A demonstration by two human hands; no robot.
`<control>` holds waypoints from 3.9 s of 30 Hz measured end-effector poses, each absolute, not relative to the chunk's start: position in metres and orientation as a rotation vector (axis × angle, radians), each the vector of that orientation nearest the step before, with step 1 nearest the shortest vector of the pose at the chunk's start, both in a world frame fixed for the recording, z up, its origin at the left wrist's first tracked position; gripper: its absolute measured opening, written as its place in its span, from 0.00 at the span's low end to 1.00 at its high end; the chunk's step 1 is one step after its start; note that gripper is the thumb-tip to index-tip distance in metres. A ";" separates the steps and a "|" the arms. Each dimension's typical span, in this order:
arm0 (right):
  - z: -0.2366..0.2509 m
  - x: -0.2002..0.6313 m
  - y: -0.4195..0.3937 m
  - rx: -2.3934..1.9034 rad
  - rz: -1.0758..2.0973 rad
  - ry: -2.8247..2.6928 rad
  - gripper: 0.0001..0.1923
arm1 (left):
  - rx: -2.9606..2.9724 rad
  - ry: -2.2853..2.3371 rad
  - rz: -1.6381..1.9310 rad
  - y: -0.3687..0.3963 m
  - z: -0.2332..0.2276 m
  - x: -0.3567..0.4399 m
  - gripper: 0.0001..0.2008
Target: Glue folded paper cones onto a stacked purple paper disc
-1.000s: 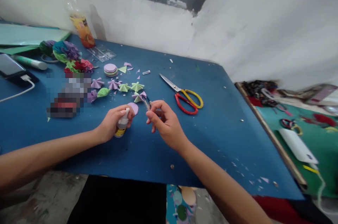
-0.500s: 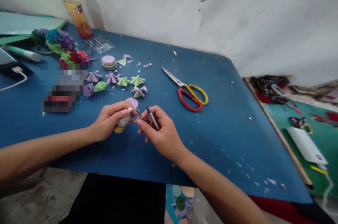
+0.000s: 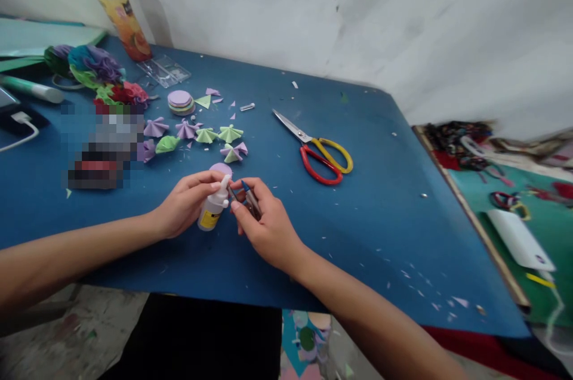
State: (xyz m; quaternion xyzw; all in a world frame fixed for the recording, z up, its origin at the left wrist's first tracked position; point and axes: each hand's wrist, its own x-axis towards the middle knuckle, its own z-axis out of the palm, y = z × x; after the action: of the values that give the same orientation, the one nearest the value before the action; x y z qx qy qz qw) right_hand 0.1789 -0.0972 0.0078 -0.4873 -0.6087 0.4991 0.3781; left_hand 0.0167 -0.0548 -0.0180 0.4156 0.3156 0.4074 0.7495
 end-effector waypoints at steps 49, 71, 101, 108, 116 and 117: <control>0.007 0.199 -0.075 -1.130 0.113 -2.166 0.14 | 1.038 0.771 0.879 -0.063 -0.007 0.017 0.10; 0.014 0.201 -0.073 -0.973 -0.363 -2.732 0.13 | 1.407 0.966 0.652 -0.058 -0.008 0.011 0.13; 0.011 0.190 -0.084 -1.097 1.111 -1.580 0.12 | 1.652 0.626 0.961 -0.066 0.009 0.000 0.08; 0.013 0.183 -0.089 -1.048 1.192 -1.600 0.10 | 1.800 0.539 1.165 -0.066 0.004 0.003 0.05; 0.016 0.185 -0.091 -0.935 0.903 -1.815 0.08 | 2.062 0.641 1.415 -0.067 0.005 0.001 0.07; 0.016 0.185 -0.091 -0.938 0.890 -1.816 0.07 | 2.069 0.649 1.428 -0.067 0.006 0.001 0.08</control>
State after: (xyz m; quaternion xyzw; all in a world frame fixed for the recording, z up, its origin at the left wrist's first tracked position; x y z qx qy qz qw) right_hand 0.1849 -0.0914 0.0164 -0.3777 -0.7312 0.3583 0.4407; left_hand 0.0008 -0.0670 0.0056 0.7675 0.2407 0.5296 0.2692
